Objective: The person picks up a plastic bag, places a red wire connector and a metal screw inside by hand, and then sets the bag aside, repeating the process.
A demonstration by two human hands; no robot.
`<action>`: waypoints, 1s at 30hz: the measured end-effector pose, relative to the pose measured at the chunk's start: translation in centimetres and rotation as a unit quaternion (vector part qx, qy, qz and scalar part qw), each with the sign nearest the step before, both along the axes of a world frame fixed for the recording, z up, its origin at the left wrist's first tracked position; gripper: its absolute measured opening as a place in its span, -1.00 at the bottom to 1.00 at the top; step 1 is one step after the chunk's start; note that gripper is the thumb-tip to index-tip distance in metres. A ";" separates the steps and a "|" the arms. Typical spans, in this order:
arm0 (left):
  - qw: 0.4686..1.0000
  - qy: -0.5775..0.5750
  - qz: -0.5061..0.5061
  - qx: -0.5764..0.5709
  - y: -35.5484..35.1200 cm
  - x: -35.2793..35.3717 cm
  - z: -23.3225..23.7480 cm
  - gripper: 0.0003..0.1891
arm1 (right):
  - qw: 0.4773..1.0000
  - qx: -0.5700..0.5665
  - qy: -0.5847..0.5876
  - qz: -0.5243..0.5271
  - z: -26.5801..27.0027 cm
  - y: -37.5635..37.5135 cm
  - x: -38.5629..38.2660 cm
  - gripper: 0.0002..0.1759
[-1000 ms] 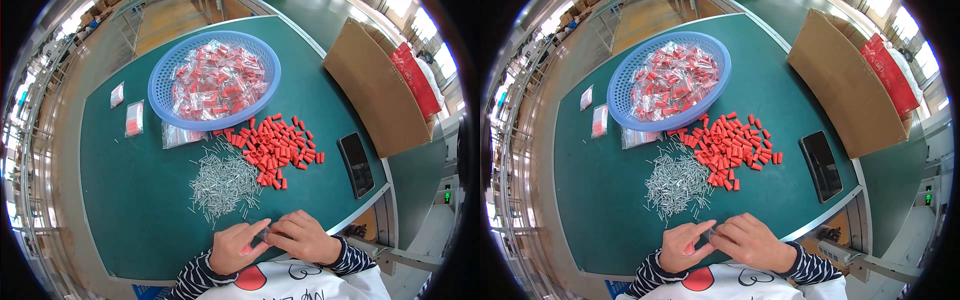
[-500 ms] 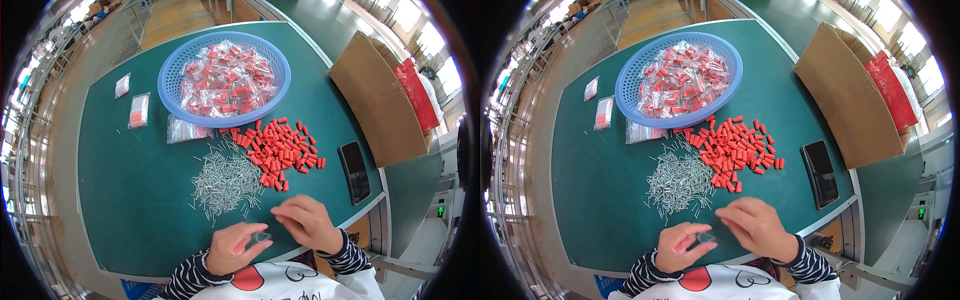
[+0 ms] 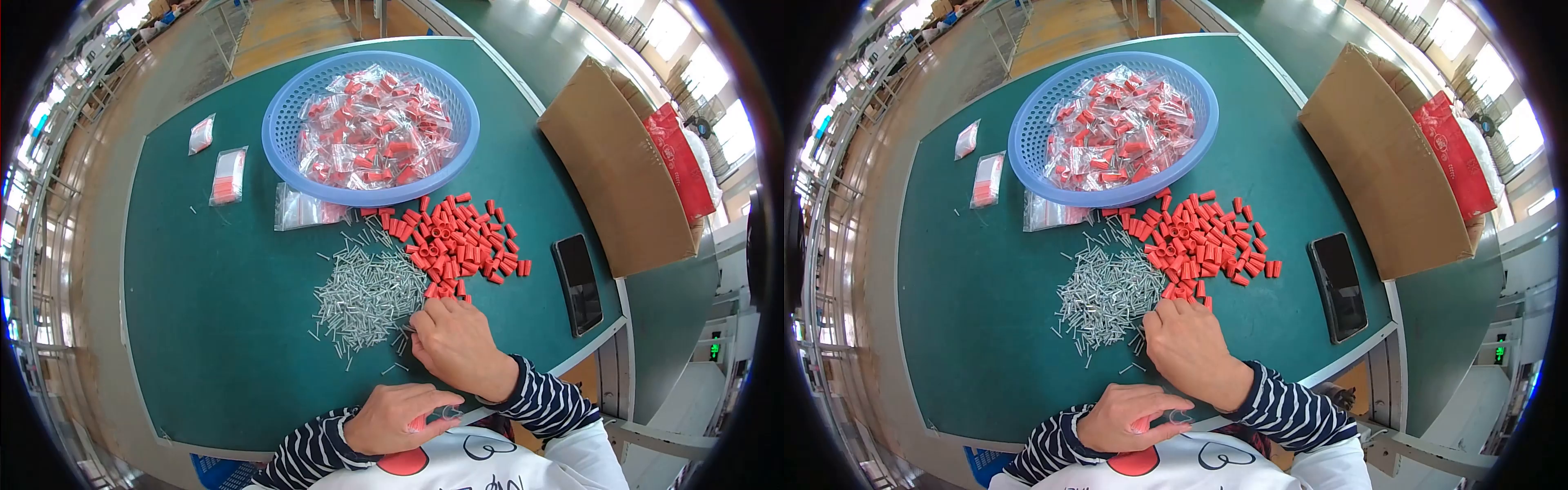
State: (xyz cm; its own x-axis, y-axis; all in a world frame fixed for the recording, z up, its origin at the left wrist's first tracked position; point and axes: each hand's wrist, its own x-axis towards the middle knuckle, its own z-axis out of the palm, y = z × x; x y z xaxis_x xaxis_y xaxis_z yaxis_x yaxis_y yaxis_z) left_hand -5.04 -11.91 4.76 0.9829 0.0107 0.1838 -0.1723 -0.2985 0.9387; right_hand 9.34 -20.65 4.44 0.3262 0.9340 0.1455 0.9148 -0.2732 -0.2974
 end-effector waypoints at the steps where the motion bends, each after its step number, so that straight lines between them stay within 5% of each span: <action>1: 1.000 -0.002 0.004 -0.006 0.0 0.0 -0.1 -0.71 | 1.000 -0.021 -0.006 0.006 0.2 0.2 0.0 -0.84; 11: 0.999 0.029 0.019 -0.009 -0.2 -0.1 -0.6 -0.69 | 1.000 0.005 -0.002 0.012 -0.2 0.1 0.8 -0.85; 17: 0.996 0.032 0.080 -0.011 0.1 0.0 -0.3 -0.69 | 0.973 0.085 0.213 -0.016 -0.1 -1.0 1.9 -0.86; 20: 0.990 0.050 0.124 -0.039 0.1 0.0 0.0 -0.67 | 0.914 0.126 0.379 -0.065 0.4 -1.8 2.1 -0.85; 23: 0.976 0.064 0.182 -0.100 -0.3 0.0 -0.5 -0.63 | 0.799 0.103 0.578 -0.130 -0.1 -2.8 2.4 -0.84; 30: 0.957 0.066 0.243 -0.145 0.0 0.3 -1.2 -0.58 | 0.644 0.144 0.744 -0.110 0.9 -3.3 1.6 -0.89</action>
